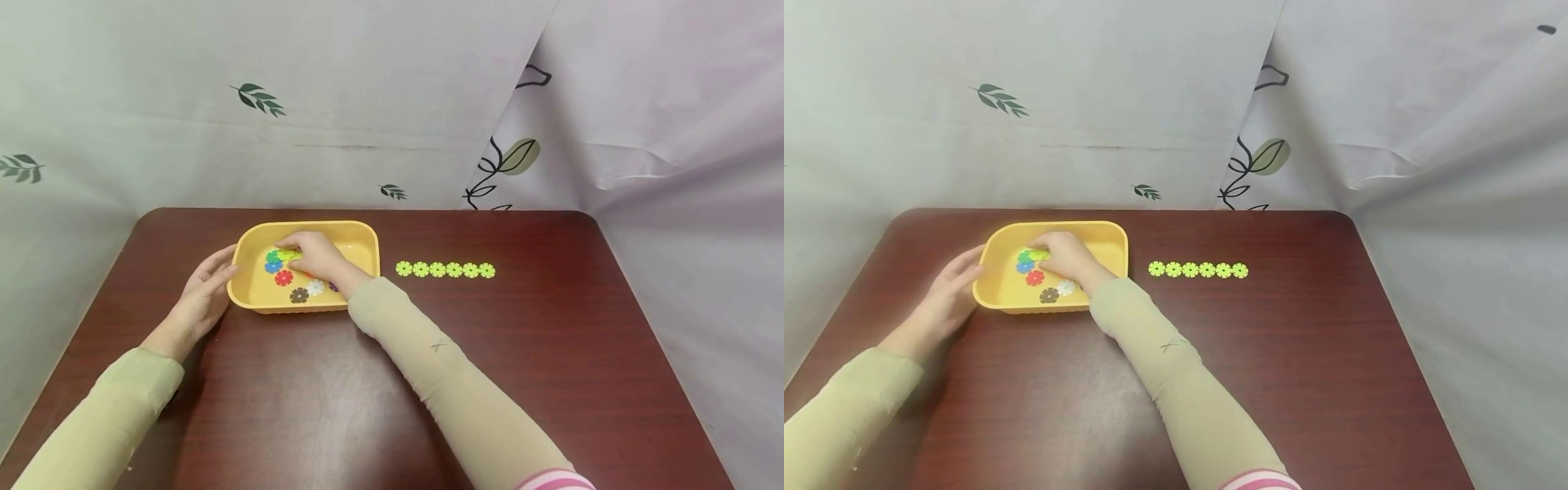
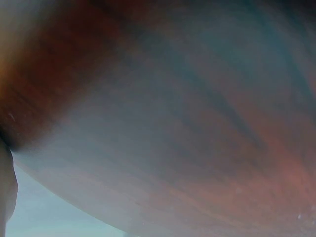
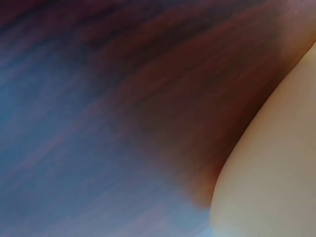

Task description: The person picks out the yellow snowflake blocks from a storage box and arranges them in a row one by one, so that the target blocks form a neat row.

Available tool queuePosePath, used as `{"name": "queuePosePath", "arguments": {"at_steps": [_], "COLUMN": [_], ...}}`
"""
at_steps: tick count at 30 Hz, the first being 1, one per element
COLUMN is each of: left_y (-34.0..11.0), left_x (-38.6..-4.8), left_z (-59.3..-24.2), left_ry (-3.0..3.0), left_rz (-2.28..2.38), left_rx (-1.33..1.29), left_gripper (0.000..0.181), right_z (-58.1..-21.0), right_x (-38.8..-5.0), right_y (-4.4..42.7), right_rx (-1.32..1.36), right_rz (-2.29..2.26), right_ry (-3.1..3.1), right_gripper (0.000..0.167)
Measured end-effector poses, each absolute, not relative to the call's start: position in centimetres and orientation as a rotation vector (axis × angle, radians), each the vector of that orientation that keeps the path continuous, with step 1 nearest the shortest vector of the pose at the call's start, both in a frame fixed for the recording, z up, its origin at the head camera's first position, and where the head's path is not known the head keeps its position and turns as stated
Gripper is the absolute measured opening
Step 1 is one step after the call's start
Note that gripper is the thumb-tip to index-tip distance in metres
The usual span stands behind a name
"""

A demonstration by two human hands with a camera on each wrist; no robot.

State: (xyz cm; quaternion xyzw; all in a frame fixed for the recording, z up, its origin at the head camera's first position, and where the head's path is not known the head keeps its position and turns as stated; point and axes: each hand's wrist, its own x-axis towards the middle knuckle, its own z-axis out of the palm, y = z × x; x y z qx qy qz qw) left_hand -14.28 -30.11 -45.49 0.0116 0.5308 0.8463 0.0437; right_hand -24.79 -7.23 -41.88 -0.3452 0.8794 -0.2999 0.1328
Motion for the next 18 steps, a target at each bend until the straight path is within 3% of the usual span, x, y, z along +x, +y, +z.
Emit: {"name": "queuePosePath", "arguments": {"at_steps": [18], "left_y": [-30.19], "left_x": [-14.33], "left_z": [-45.47], "left_ry": [1.624], "left_rz": [2.581], "left_rx": [0.053], "left_gripper": [0.039], "right_z": [-41.8], "right_x": [-24.95], "right_y": [-7.2], "right_rx": [-0.889], "right_rz": [-1.056], "right_ry": [2.561], "right_gripper": [0.023]}}
